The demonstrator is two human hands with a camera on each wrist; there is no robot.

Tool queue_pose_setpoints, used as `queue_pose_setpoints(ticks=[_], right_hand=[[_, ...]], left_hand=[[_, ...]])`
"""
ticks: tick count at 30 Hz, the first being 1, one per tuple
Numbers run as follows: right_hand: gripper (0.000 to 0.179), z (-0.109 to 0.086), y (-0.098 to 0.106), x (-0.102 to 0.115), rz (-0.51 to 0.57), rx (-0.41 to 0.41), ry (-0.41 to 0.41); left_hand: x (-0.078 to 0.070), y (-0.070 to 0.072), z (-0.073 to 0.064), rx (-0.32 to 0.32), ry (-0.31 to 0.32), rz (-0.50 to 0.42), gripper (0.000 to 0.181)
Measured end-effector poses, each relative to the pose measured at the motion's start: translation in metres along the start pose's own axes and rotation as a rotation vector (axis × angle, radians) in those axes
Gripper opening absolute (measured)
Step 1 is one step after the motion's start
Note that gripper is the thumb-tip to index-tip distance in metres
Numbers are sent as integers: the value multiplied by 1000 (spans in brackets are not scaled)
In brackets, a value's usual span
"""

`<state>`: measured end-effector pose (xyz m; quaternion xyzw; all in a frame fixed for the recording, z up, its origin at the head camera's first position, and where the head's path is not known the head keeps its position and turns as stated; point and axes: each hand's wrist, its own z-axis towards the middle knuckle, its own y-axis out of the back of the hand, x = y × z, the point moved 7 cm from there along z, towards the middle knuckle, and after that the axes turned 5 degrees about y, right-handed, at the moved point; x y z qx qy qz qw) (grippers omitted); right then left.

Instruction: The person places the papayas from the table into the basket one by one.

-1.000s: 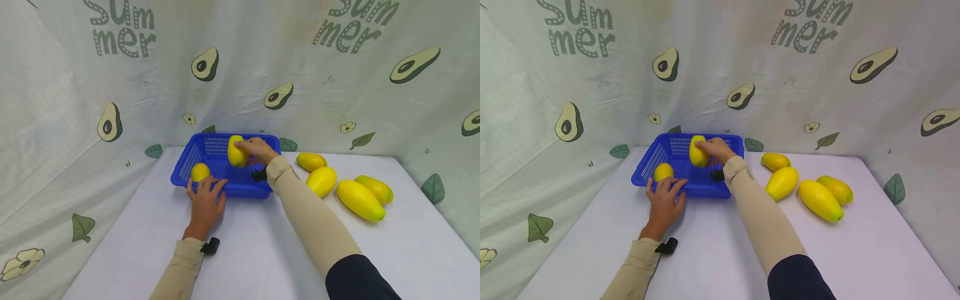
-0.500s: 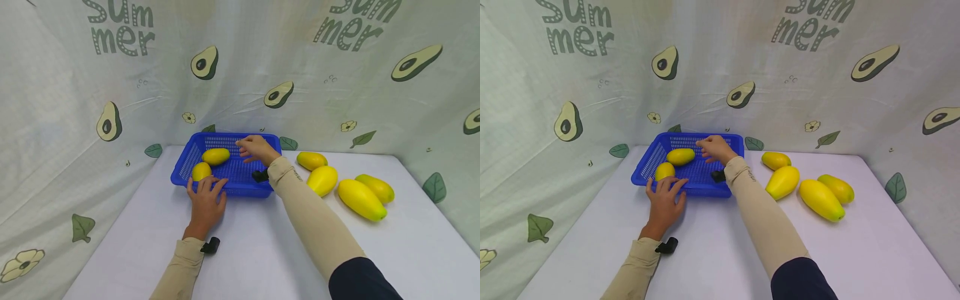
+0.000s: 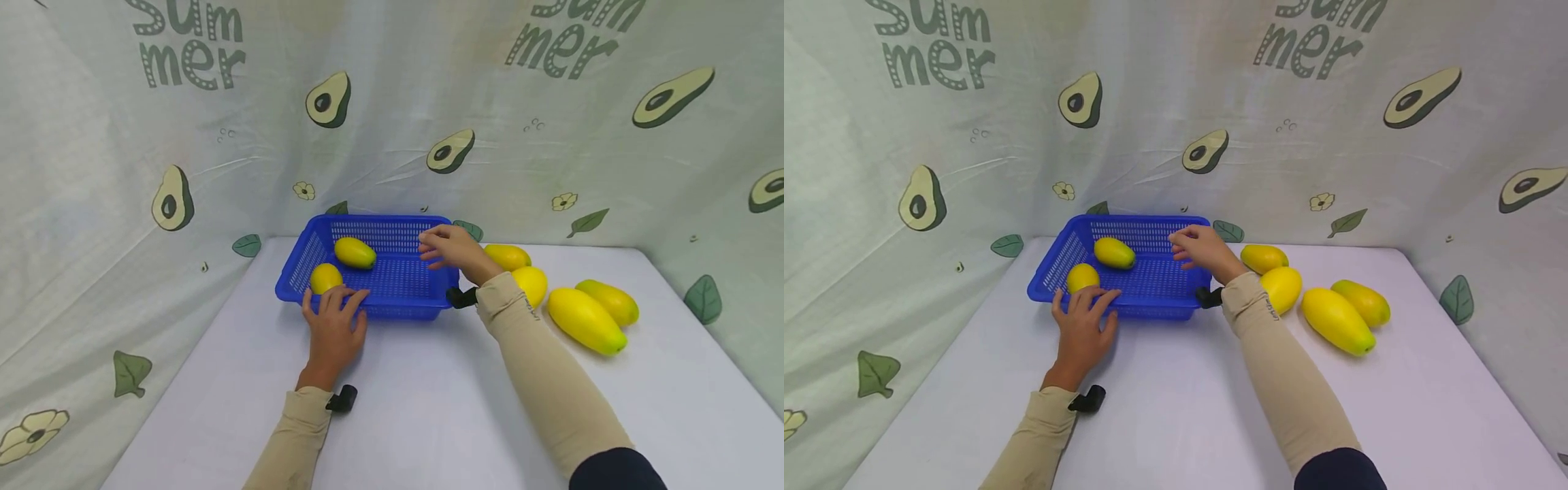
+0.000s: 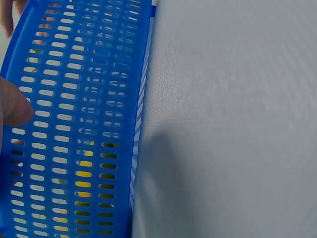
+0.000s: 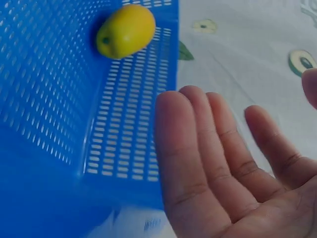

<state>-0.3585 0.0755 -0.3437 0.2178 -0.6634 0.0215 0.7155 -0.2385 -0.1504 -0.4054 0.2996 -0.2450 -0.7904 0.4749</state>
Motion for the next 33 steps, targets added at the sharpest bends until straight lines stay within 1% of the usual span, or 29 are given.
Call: queue_pose_setpoints(ticks=[3, 7, 9, 12, 14, 18, 21, 24, 30, 33], right_hand=[[49, -12, 11, -2, 27, -7, 26], [50, -31, 22, -3, 66, -18, 67], [51, -38, 28, -4, 67, -33, 79], [53, -47, 36, -7, 62, -66, 82], [53, -53, 40, -10, 39, -85, 79], [49, -64, 47, -22, 10, -98, 62], [49, -70, 52, -29, -5, -109, 46], [50, -72, 56, -32, -28, -120, 40], [49, -78, 61, -35, -40, -106, 27], [50, -81, 68, -37, -48, -135, 41]], left_hand=[[0, 0, 1, -6, -4, 6, 32], [-1, -1, 1, 4, -2, 9, 33], [-1, -2, 1, 9, -1, 5, 33], [0, -2, 2, 6, -1, 0, 33], [0, -2, 3, 4, -1, -2, 33], [0, -2, 2, 10, 6, 4, 33], [0, -2, 2, 10, 6, 1, 33], [1, -2, 4, 3, 3, 2, 33], [0, -1, 3, -5, -3, 3, 33], [-1, -2, 3, -10, -7, 0, 33]])
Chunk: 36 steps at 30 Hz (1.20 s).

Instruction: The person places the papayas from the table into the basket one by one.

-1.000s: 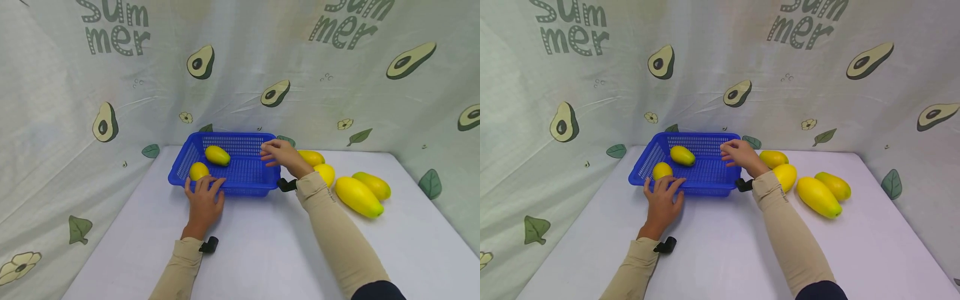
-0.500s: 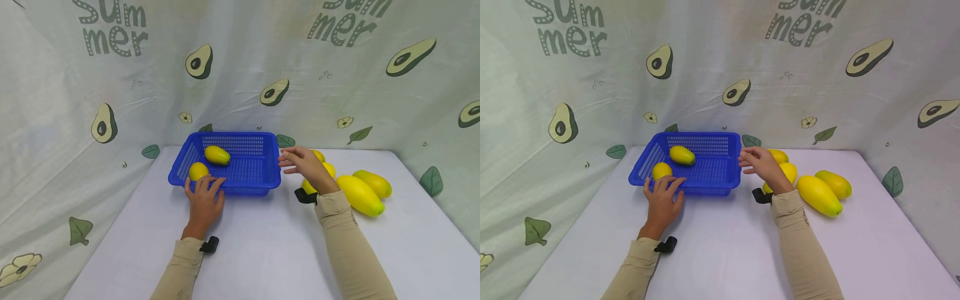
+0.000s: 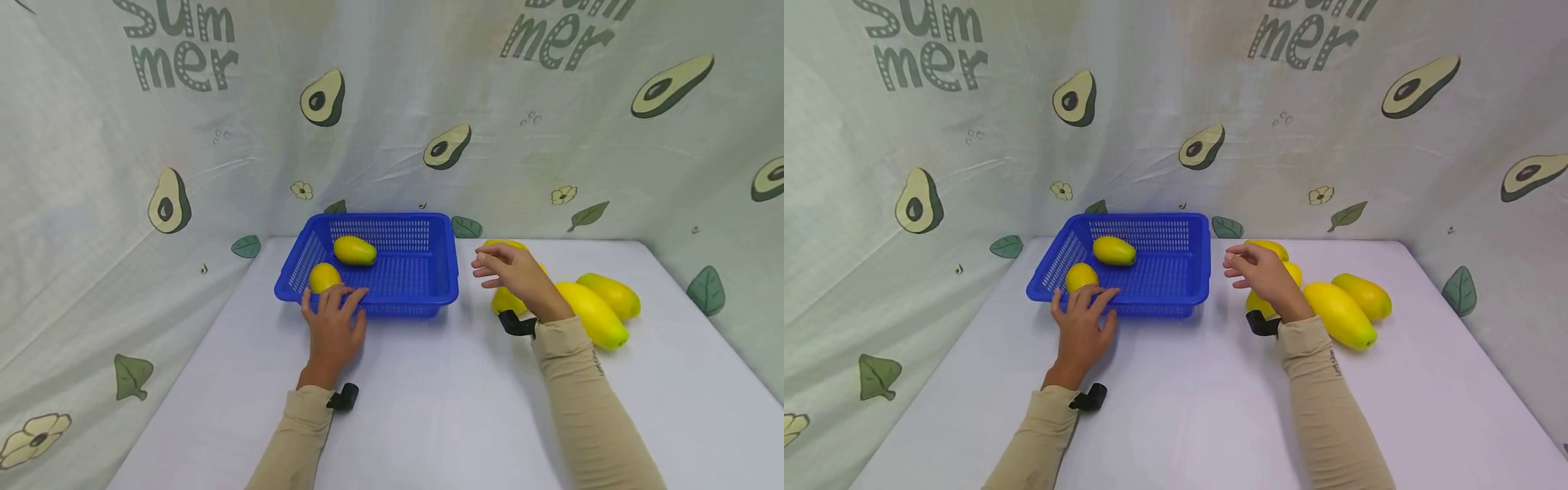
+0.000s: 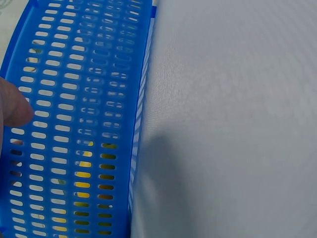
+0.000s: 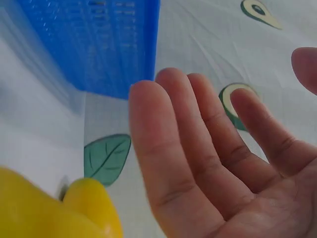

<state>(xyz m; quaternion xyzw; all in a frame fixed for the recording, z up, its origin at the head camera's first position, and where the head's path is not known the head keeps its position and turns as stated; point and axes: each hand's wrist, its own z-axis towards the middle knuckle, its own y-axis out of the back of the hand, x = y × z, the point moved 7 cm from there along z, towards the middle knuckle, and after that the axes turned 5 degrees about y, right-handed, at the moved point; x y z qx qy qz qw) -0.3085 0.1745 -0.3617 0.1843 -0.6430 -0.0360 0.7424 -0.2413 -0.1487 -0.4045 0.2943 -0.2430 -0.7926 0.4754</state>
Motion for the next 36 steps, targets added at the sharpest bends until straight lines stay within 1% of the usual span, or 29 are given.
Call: queue_pose_setpoints(ticks=[5, 10, 14, 19, 22, 26, 28, 32, 36], right_hand=[[54, -6, 13, 0, -21, -45, 17], [60, -16, 27, -6, -78, -70, -20], [62, -22, 37, -12, -133, -80, -32], [69, -24, 47, -16, -239, -103, -82], [70, -24, 53, -18, -301, -123, -105], [68, -25, 62, -21, -466, -175, -111], [67, -25, 64, -22, -560, -199, -110], [69, -24, 64, -27, -664, -193, -100], [75, -24, 63, -34, -731, -186, -101]], left_hand=[[0, -2, 1, 2, 12, -3, 34], [-2, -4, -2, 10, 19, -11, 34], [-3, -3, -4, 16, 21, -7, 33], [-2, 0, -4, 26, 22, 5, 33], [-1, 1, -3, 14, 12, 6, 33], [-1, 2, -1, -16, -8, -6, 33], [-1, 2, 0, -18, -9, -8, 33], [1, 1, 0, -8, 0, -6, 34], [1, 1, -1, -2, 3, -4, 34]])
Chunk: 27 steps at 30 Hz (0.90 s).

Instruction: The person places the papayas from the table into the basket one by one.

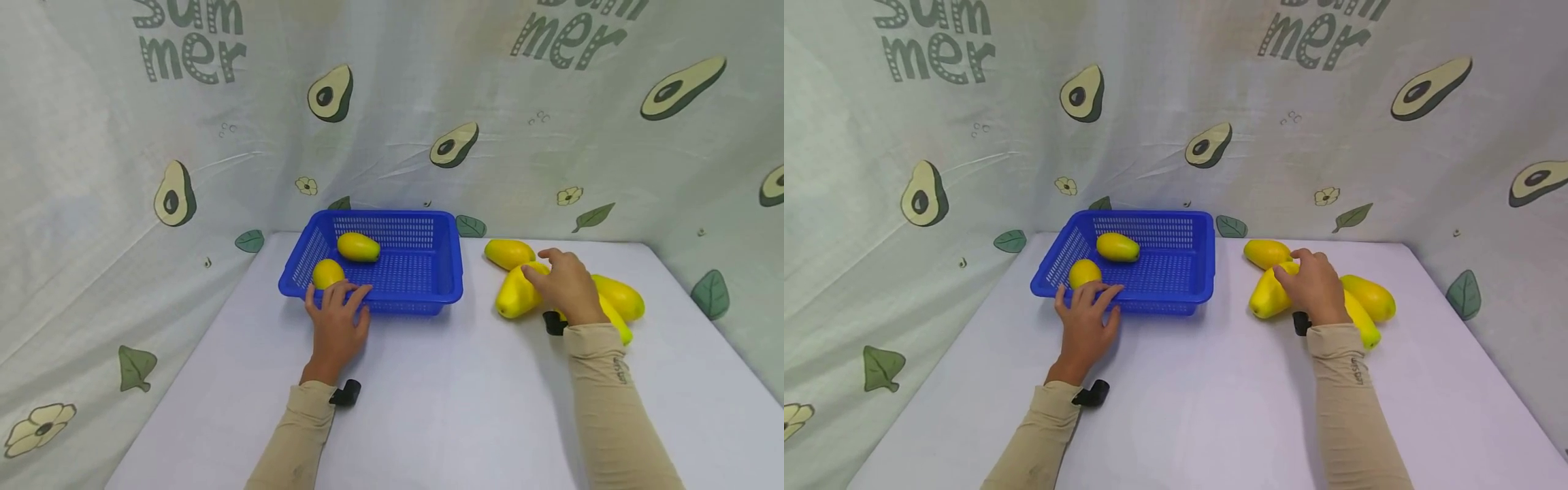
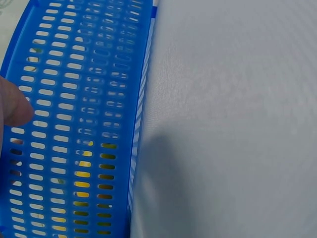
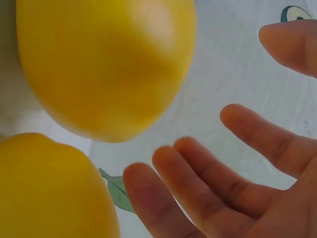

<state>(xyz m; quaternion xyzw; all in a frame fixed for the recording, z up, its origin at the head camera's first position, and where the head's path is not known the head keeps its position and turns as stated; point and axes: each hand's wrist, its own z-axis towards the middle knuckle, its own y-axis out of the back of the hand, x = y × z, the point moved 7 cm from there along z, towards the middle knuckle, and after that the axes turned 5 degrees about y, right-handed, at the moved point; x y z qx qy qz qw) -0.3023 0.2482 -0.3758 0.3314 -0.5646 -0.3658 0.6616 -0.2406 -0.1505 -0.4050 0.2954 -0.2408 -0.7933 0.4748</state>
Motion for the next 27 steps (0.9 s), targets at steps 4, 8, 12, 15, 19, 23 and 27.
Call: queue_pose_setpoints(ticks=[4, 8, 12, 15, 19, 23, 27], right_hand=[[82, 0, -3, -5, -75, -21, -19], [86, 1, -6, -6, -120, -32, -14], [89, 3, -15, -5, -146, 19, 7], [90, 4, -21, -4, -153, 47, 17], [88, 5, -23, -4, -145, 50, 25], [87, 6, -28, -3, -139, 65, 28], [89, 8, -33, -1, -146, 69, 23]], left_hand=[[-2, -1, 1, -2, -12, 3, 33], [-3, -3, 3, 1, -17, 6, 33], [-3, -1, 1, -10, -5, -2, 32], [-2, -1, -1, -3, 2, -9, 32], [-2, -2, 0, 22, 5, -1, 32], [-2, -1, 0, 13, 0, 6, 33], [0, 0, 1, -7, -4, -4, 32]])
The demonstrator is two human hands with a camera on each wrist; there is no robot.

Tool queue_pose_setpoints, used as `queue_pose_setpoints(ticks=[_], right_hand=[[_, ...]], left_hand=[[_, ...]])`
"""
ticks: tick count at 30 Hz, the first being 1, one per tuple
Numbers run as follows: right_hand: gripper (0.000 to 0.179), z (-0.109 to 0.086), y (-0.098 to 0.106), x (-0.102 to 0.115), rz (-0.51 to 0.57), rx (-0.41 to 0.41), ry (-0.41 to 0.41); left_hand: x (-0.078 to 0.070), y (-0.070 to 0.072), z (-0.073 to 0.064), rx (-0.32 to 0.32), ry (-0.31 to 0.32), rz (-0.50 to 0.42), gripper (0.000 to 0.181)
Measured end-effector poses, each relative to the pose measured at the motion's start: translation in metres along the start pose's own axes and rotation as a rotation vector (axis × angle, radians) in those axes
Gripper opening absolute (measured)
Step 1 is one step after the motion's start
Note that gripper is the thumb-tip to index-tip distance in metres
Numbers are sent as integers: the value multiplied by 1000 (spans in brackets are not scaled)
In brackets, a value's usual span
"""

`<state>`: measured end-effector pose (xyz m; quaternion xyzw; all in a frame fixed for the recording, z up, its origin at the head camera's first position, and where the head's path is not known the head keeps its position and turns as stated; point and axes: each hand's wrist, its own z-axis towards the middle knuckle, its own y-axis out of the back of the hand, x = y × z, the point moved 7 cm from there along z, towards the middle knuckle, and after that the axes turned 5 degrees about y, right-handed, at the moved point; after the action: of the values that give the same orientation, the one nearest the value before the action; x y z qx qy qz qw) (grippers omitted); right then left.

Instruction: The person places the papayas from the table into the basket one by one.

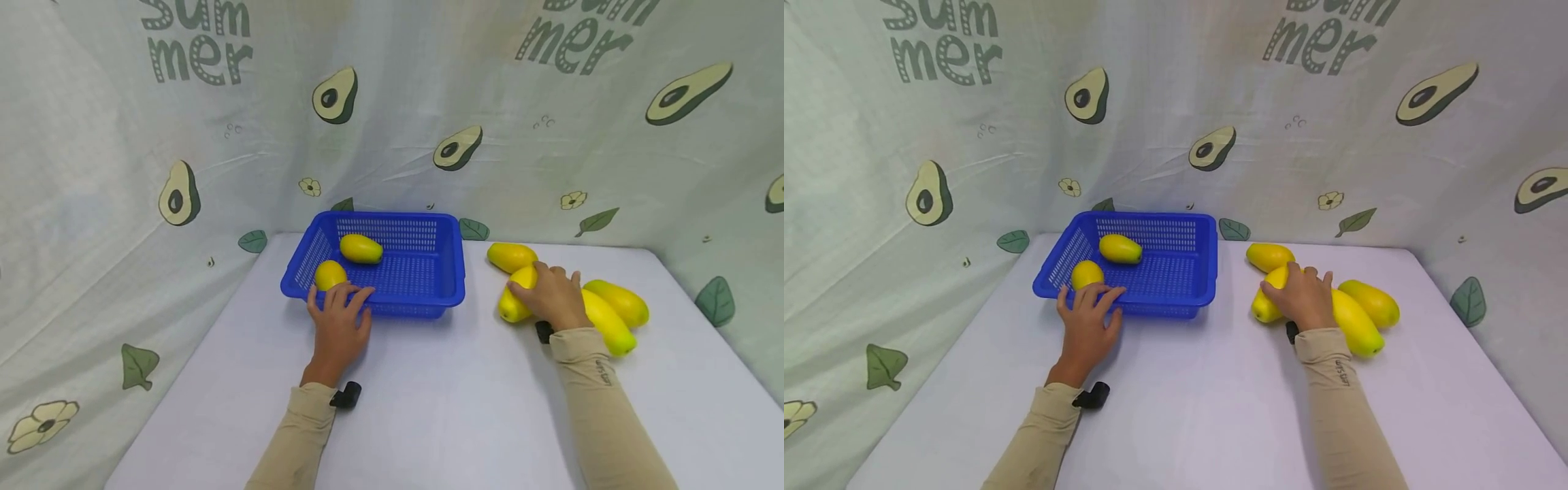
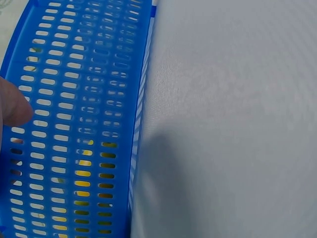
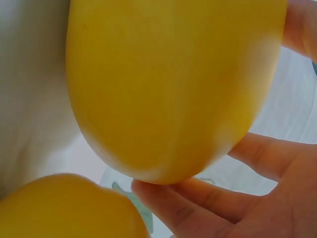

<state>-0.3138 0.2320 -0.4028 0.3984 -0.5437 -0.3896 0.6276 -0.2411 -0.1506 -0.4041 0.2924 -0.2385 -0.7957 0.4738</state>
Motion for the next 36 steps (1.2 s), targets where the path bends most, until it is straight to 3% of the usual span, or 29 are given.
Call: queue_pose_setpoints(ticks=[11, 19, 36], right_hand=[[86, -1, -12, 4, 96, -16, -54], [83, -1, -11, 9, 92, -52, -71], [88, 0, -12, 9, 160, -21, -117]], left_hand=[[1, 1, -1, -13, -3, -9, 32], [1, -1, -1, 3, 1, -19, 32], [1, 0, 1, -5, -6, -5, 32]])
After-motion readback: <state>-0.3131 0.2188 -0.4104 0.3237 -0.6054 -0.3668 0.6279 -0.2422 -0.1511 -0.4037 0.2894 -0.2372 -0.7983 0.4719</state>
